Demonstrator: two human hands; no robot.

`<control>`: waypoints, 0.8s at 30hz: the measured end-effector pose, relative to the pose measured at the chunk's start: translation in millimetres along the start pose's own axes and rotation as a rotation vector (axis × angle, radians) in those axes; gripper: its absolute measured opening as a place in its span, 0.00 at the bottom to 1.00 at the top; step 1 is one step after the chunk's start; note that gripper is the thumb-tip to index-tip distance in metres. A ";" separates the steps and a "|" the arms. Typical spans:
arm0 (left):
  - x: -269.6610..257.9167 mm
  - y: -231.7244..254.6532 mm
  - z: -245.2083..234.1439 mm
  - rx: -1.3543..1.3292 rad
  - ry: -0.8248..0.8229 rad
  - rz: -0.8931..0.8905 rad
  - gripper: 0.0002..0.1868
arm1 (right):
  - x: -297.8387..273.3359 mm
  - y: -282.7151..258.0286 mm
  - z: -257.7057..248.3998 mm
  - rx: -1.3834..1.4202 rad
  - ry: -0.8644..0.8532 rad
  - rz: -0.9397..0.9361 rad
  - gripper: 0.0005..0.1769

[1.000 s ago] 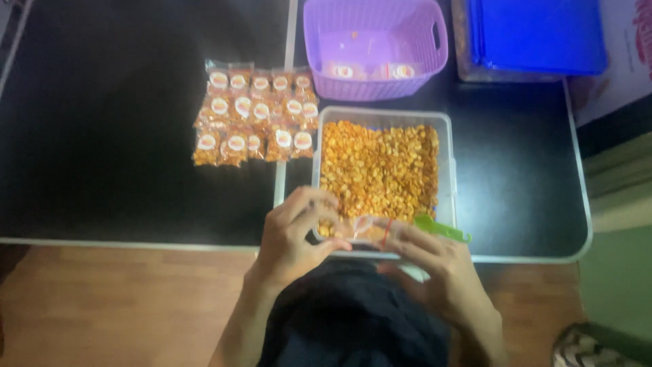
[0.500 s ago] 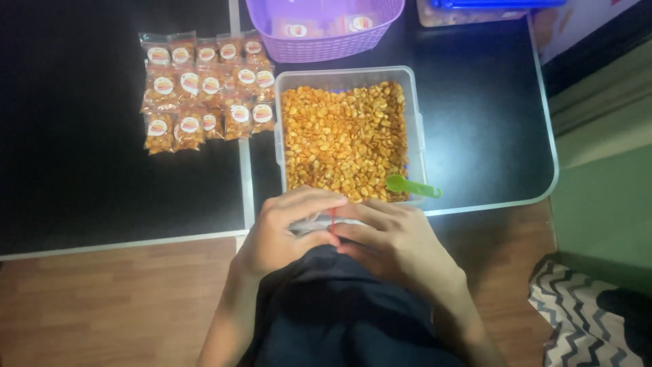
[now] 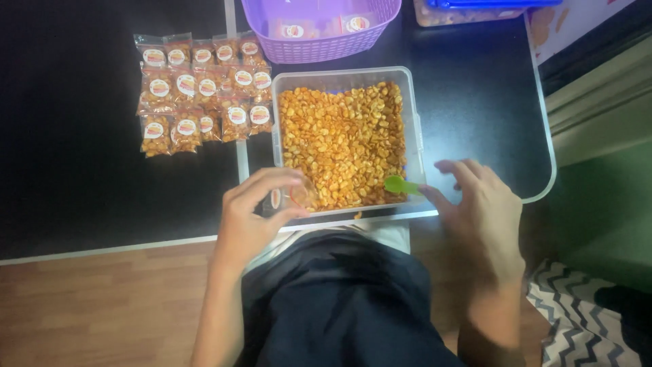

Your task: Filling small plastic bags with snacks using a scoop from a large container

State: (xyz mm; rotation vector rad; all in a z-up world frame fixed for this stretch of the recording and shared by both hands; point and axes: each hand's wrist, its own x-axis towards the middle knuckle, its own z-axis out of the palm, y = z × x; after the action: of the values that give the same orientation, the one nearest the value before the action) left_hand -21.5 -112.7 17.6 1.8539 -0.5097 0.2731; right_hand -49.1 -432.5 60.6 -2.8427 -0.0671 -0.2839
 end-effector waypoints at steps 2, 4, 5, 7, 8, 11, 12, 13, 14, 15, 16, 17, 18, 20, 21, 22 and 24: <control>1.3 2.3 -0.9 0.001 0.009 0.010 0.19 | 4.7 2.3 4.5 -0.066 -0.204 0.164 0.18; 2.8 2.3 -3.0 0.009 0.021 0.023 0.19 | 8.8 4.1 10.5 -0.126 -0.403 0.325 0.20; 2.0 1.6 -2.7 -0.002 0.019 0.025 0.19 | 7.9 5.8 13.4 -0.120 -0.396 0.311 0.16; 1.1 0.9 -2.2 -0.011 0.018 0.027 0.19 | 5.5 14.0 22.1 -0.113 -0.390 0.295 0.12; 1.2 1.0 -2.0 -0.004 0.014 0.033 0.18 | 4.0 20.5 27.7 -0.170 -0.372 0.269 0.11; 2.0 2.4 -1.7 0.008 0.011 0.041 0.16 | 2.2 21.1 30.9 -0.217 -0.268 0.211 0.07; 3.0 2.9 -1.2 0.012 0.012 0.044 0.16 | 2.3 18.5 29.5 -0.207 -0.182 0.179 0.06; 3.6 3.4 -0.3 0.008 0.011 0.045 0.16 | 3.6 17.2 32.0 -0.210 -0.182 0.182 0.06; 3.9 3.9 0.5 0.012 0.010 0.050 0.16 | 4.7 15.9 34.6 -0.191 -0.144 0.143 0.06; 4.2 4.4 0.0 0.019 0.010 0.056 0.16 | 6.4 13.5 38.4 -0.168 -0.106 0.102 0.07; 4.2 4.3 0.1 0.019 0.009 0.057 0.16 | 13.8 6.0 35.3 -0.167 -0.105 0.103 0.07; 4.1 4.4 0.3 0.006 0.007 0.056 0.16 | 20.7 -1.4 31.8 -0.062 -0.129 0.074 0.08; 4.2 4.6 0.5 -0.007 0.005 0.055 0.16 | 27.8 -8.9 28.2 0.044 -0.152 0.046 0.09; 4.6 5.4 0.2 0.010 0.014 0.060 0.16 | 35.5 0.1 43.4 0.010 -0.170 0.038 0.10; 3.1 6.4 -2.7 0.036 0.025 0.058 0.17 | 39.8 2.1 52.8 -0.016 -0.194 0.024 0.11; 3.2 5.4 -4.7 0.042 0.029 0.057 0.17 | 45.9 1.7 59.7 -0.012 -0.195 0.019 0.11; 4.3 3.0 -5.0 0.030 0.037 0.071 0.17 | 54.8 4.1 71.6 -0.015 -0.243 0.005 0.07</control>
State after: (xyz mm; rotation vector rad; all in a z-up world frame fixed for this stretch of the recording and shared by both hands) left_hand -18.8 -109.7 23.6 1.8589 -0.5497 0.3639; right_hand 18.3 -415.2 3.1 -2.8766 -0.1077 0.0636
